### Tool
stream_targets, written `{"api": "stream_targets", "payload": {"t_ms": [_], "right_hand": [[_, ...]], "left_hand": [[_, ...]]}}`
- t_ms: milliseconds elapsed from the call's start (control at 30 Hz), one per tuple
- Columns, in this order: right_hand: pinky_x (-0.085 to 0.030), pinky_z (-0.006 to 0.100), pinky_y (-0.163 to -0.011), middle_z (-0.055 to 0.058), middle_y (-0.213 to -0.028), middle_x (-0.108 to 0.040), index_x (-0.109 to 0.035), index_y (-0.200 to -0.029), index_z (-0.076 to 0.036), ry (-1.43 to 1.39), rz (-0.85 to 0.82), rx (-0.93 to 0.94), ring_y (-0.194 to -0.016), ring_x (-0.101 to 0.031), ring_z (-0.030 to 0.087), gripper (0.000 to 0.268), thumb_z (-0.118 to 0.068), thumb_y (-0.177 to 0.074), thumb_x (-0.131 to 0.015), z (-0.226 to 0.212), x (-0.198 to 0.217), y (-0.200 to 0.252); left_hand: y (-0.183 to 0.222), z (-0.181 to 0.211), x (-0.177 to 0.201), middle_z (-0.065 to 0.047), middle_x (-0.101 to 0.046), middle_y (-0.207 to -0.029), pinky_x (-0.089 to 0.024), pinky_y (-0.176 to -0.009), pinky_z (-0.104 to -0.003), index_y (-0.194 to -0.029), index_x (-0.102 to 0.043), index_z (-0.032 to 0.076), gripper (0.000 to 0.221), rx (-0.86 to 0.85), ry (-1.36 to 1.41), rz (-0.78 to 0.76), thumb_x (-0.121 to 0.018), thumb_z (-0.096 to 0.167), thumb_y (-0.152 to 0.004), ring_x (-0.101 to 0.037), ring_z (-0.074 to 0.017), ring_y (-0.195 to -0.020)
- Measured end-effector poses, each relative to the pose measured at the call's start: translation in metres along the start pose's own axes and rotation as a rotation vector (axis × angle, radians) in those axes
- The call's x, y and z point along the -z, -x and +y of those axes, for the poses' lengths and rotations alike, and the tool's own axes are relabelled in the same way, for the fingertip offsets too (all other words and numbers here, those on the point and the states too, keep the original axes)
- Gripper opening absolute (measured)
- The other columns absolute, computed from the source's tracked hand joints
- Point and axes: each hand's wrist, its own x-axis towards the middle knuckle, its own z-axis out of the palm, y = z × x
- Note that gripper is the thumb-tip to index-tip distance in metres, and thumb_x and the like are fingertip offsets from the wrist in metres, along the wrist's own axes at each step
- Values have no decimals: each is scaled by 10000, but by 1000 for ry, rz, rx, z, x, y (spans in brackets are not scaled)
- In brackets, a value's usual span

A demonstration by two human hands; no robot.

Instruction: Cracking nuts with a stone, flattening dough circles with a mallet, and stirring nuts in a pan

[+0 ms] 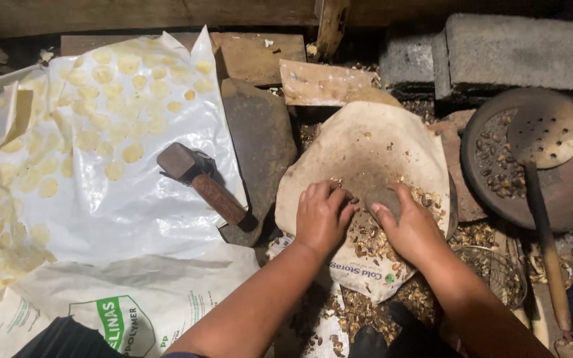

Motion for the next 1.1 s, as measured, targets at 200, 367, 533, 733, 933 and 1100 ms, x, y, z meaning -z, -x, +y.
{"api": "stream_targets", "payload": {"t_ms": [200,367,533,733,933,1100], "right_hand": [[-516,635,-993,318,-1340,-607,-435,-1478,-222,43,-1,-21,-1228,-604,520,547,-448,-994,-550,3,-5,-5],[-503,629,-1017,342,-1313,-617,-435,-1481,-210,41,13,13,-1229,-598,541,540,-431,-999,-540,21,-13,-9],[-509,652,-998,398,-1268,-610,-462,-1452,-94,-65,100,-30,-1155,-632,563,507,-357,-1024,-531,2,-21,13],[-489,573,-1032,322,-1259,-658,-487,-1431,-244,-55,63,-121,-1228,-612,494,564,-521,-950,-588,49,-40,-30],[-539,598,-949,292,-1244,-666,-455,-1454,-257,167,104,19,-1150,-669,495,515,-449,-985,-541,27,-21,-7],[-608,486,-713,137,-1034,-627,-502,-1386,-298,587,310,319,-831,-739,384,470,-449,-944,-548,40,-57,4]], "left_hand": [[17,-10,10,-51,-605,-1094,-469,-905,-405,-1193,-671,213,254,-18,-21,56,-638,319,-965,-587,-277,-1095],[16,-14,11,-39,-627,-1039,-492,-898,-409,-1094,-711,236,163,30,71,60,-657,274,-945,-616,-280,-1044],[20,-17,15,-127,-606,-1135,-492,-935,-467,-1064,-638,128,165,12,143,64,-639,202,-916,-607,-361,-1100],[17,-8,15,-107,-600,-1083,-498,-930,-455,-1005,-619,129,123,17,129,129,-634,234,-942,-617,-346,-1054],[18,-12,16,-113,-615,-1090,-496,-955,-466,-997,-632,123,114,29,162,98,-651,215,-932,-619,-349,-1088],[17,-9,20,-98,-610,-1071,-502,-940,-458,-990,-634,130,97,15,194,113,-655,192,-918,-618,-345,-1064]]}}
